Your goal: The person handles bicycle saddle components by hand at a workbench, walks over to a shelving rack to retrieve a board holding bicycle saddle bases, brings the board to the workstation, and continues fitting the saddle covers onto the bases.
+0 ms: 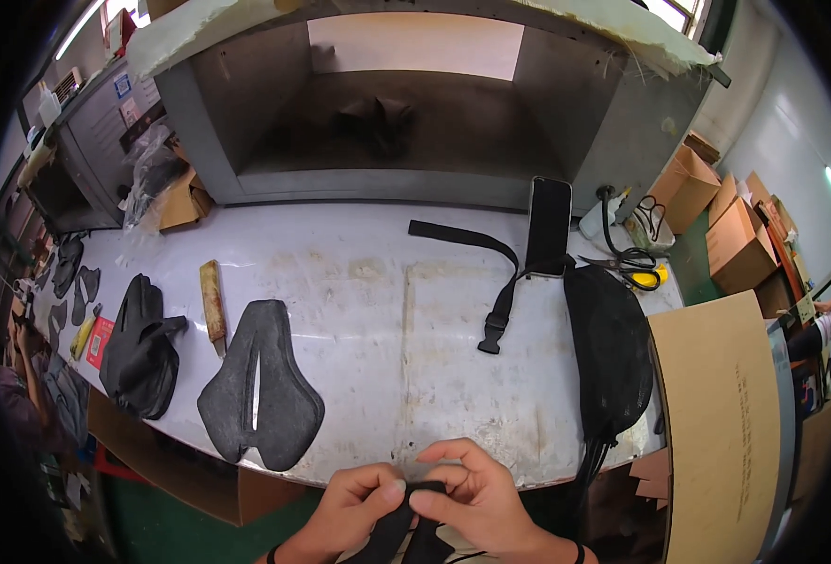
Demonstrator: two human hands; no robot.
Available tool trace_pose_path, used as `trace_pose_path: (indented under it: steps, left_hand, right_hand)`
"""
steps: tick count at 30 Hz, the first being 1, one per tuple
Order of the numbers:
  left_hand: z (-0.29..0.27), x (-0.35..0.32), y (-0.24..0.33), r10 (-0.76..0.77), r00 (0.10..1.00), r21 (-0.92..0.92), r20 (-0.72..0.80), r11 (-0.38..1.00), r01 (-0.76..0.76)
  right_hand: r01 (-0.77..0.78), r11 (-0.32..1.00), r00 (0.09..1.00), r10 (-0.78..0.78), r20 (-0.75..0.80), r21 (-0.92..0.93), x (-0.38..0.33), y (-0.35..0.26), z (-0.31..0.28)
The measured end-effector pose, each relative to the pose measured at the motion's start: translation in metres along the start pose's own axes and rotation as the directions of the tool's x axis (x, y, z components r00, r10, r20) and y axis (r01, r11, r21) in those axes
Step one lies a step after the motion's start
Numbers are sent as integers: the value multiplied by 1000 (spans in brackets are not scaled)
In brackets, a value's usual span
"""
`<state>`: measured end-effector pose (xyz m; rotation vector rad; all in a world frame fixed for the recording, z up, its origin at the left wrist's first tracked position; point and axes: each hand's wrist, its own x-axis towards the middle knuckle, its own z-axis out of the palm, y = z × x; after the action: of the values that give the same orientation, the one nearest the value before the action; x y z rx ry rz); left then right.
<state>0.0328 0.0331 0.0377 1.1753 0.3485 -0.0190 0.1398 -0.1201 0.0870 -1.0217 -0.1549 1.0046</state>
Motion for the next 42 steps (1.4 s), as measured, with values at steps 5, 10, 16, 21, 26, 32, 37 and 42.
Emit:
trace_pose_path:
  steps: [5, 10, 16, 21, 26, 32, 37, 42]
  left_hand:
    - [-13, -4, 23, 485, 853, -18, -193, 868, -497]
    - [-52, 0, 38, 597, 435, -29, -674, 567, -823]
    - [-53, 22, -26, 813, 535, 754, -231, 497, -430]
    - [-24, 28, 6, 808, 586, 901, 63, 205, -381]
    - [-29, 25, 9, 795, 607, 886, -24, 298, -355]
    - [-30, 25, 12, 783, 621, 869, -22, 322, -375]
    - [-33, 29, 11, 798, 601, 857, -40, 337, -390]
    - [-48, 10, 1, 927, 369, 639, -61, 321, -699]
  right_hand:
    - [31, 987, 962, 13, 274, -157, -2, -46, 18]
    - [787, 59, 384, -826, 414, -614, 35, -124, 34]
    - [405, -863, -305, -440, 845, -303, 203, -210, 21]
    - [96, -706, 474, -587, 656, -701, 293, -194, -60]
    - [245, -649, 502, -550, 667, -720, 343, -162, -34]
    - [206, -712, 474, -528, 705, -671, 365, -152, 5]
    - [558, -793, -239, -435, 868, -244, 307, -150, 40]
    - [787, -380, -95, -853, 514, -485, 178, -155, 84]
